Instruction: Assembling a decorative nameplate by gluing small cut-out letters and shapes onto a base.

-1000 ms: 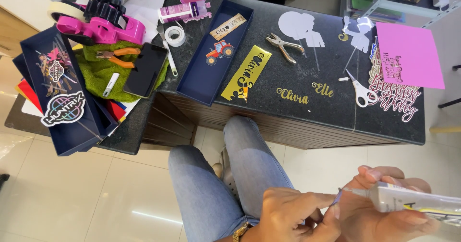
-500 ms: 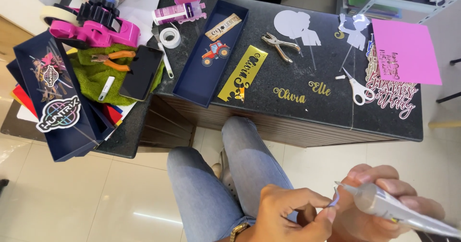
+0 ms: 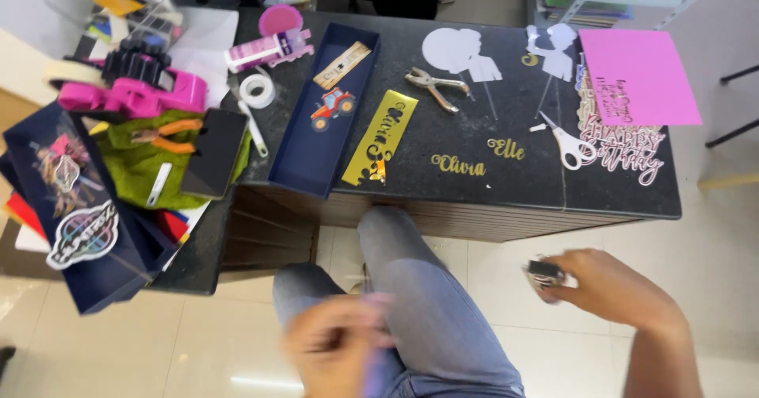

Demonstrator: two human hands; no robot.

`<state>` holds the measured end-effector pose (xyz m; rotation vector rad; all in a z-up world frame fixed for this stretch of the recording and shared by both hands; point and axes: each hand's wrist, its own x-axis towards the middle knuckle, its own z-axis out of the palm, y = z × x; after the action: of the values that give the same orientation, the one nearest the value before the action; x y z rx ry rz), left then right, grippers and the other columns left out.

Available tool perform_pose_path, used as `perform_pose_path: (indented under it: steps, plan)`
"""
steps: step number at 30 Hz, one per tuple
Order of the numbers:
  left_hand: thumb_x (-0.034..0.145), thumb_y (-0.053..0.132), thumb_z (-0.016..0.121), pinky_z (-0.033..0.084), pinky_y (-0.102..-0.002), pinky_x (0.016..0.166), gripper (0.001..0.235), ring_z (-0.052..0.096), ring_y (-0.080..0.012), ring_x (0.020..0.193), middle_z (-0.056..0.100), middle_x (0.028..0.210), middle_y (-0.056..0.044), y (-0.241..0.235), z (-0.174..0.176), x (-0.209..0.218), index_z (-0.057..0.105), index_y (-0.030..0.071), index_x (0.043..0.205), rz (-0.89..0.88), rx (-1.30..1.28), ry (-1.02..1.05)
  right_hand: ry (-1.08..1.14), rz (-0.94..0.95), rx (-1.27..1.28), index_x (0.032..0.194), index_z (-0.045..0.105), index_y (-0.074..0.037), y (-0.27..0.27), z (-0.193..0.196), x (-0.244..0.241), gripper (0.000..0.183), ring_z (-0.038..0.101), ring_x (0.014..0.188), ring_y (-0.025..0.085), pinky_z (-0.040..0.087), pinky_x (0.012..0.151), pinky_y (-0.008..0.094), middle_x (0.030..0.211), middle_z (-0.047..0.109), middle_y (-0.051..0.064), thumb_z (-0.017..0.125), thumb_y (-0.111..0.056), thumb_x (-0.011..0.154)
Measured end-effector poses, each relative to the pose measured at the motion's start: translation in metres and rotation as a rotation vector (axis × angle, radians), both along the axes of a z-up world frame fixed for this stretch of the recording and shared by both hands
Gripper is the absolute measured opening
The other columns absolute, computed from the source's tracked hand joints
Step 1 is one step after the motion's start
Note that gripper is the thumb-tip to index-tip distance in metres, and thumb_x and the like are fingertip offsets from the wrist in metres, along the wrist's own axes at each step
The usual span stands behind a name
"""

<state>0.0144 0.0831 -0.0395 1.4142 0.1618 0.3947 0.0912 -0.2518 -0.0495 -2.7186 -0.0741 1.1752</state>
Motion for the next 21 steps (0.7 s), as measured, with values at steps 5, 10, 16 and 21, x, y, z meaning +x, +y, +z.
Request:
perform_pose_path:
  steps: [5, 10, 16, 21]
  plan:
    - [0.097, 0.008, 0.056, 0.035, -0.030, 0.032, 0.017, 0.047, -0.0225, 0.033, 0.061, 0.055, -0.020, 0.085, -0.029, 0.003, 0.072, 0.002, 0.100, 0.412, 0.092, 0.493, -0.143, -0.362, -0.068, 0.086, 0.082, -0.024, -0.093, -0.040, 0.019, 0.023, 0.079, 0.082, 0.014, 0.056, 0.082, 0.028, 0.086, 0.089, -0.005, 0.063, -0.036, 0.091]
    - [0.103, 0.017, 0.056, 0.062, -0.034, 0.061, 0.020, 0.065, -0.0223, 0.058, 0.064, 0.068, -0.015, 0.067, -0.123, 0.005, 0.063, -0.002, 0.102, 0.367, 0.032, 0.165, -0.510, -0.378, -0.181, 0.088, 0.066, -0.007, -0.125, -0.108, 0.105, 0.039, 0.069, 0.086, 0.044, 0.048, 0.074, 0.048, 0.088, 0.076, 0.016, 0.070, -0.046, 0.089]
    - [0.097, 0.014, 0.062, 0.058, -0.037, 0.055, 0.017, 0.075, -0.0264, 0.081, 0.065, 0.120, -0.018, -0.028, -0.119, 0.047, 0.074, 0.002, 0.095, 0.078, -0.306, 0.268, -0.443, -0.352, -0.252, 0.098, 0.077, -0.011, -0.096, -0.121, 0.157, 0.036, 0.072, 0.091, 0.042, 0.051, 0.084, 0.050, 0.089, 0.079, 0.016, 0.073, -0.047, 0.094]
    - [0.096, 0.015, 0.067, 0.037, -0.038, 0.112, 0.012, 0.053, -0.0208, 0.129, 0.058, 0.125, -0.008, -0.082, -0.114, 0.094, 0.075, 0.010, 0.088, -0.495, -0.457, 0.368, -1.314, -0.087, -0.186, 0.127, 0.076, -0.010, -0.091, -0.139, 0.119, 0.036, 0.060, 0.100, 0.029, 0.050, 0.078, 0.039, 0.109, 0.075, 0.000, 0.089, -0.031, 0.102]
